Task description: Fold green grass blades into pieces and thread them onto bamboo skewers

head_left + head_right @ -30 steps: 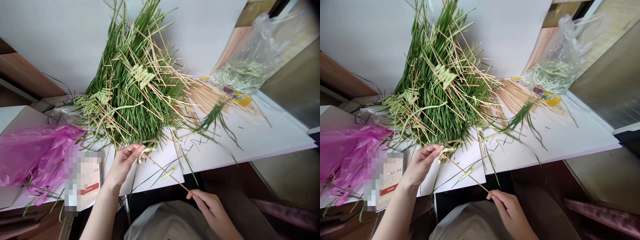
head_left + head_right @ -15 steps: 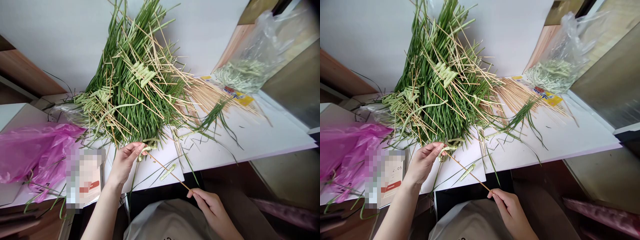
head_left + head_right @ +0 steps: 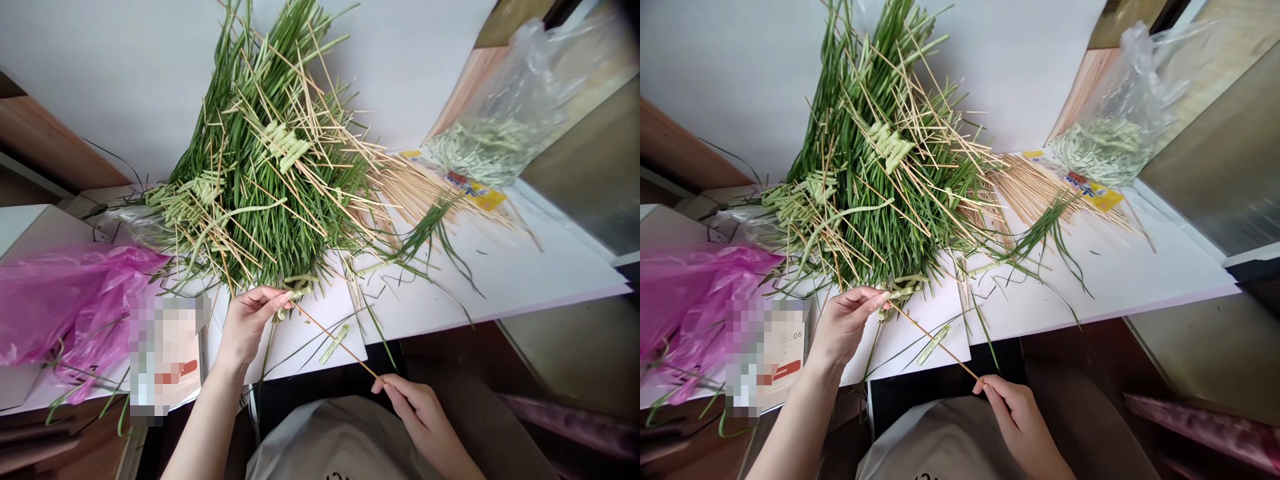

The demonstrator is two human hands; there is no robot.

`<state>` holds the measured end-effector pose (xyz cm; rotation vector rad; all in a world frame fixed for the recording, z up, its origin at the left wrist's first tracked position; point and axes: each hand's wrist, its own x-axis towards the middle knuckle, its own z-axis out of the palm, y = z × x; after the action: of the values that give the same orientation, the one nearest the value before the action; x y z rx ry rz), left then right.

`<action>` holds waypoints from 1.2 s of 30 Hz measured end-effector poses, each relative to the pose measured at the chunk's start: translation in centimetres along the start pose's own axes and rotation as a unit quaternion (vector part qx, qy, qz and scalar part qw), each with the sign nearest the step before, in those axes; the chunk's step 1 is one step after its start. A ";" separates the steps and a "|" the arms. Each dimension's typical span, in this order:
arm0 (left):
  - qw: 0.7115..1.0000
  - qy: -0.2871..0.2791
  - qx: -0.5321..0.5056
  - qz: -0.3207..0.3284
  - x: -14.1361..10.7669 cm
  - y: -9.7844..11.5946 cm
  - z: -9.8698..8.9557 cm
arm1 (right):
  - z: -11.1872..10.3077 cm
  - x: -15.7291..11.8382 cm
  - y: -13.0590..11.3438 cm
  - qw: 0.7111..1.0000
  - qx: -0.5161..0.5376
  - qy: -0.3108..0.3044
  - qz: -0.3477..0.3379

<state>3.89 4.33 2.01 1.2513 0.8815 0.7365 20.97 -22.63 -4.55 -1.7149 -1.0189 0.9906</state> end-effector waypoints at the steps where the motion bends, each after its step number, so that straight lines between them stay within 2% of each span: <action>1: 1.000 0.001 0.001 0.000 0.0 0.0 0.0 | 0.0 0.0 0.1 1.000 -0.001 0.001 0.000; 12: 1.000 -0.011 0.005 -0.015 -0.4 0.1 1.0 | 0.2 -0.2 1.0 1.000 -0.002 -0.013 0.004; 18: 0.997 -0.072 0.005 -0.032 -1.5 -0.8 3.0 | 0.3 -0.1 0.7 0.999 -0.022 0.018 -0.014; 21: 0.993 -0.102 0.041 -0.032 -2.2 -1.3 4.2 | 0.4 -0.2 0.7 0.999 -0.016 0.030 -0.018; 24: 0.985 -0.143 0.098 -0.003 -2.3 -1.0 4.3 | 0.3 -0.5 0.8 0.999 0.002 0.050 -0.010; 27: 0.961 -0.180 0.197 0.067 -1.5 0.0 2.9 | 0.1 -0.7 1.2 0.998 0.014 0.054 0.002; 29: 0.936 -0.145 0.296 0.123 -0.6 0.6 1.6 | -0.1 -0.8 1.7 0.998 0.019 0.052 0.007; 30: 0.916 -0.112 0.354 0.150 0.0 0.8 1.1 | -0.2 -0.8 1.9 0.998 0.021 0.055 0.009; 33: 0.831 -0.038 0.509 0.220 1.6 0.9 0.2 | -0.3 -0.7 2.2 0.997 0.022 0.067 0.005; 34: 0.810 -0.039 0.539 0.230 2.0 0.9 0.3 | -0.3 -0.7 2.1 0.997 0.020 0.071 0.002; 36: 0.794 -0.062 0.561 0.226 2.8 0.6 0.8 | -0.2 -0.6 1.8 0.997 0.012 0.072 -0.006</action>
<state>5.91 6.47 2.27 2.6163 0.9291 0.4398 21.38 -23.75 -6.09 -1.7315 -0.9188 0.8553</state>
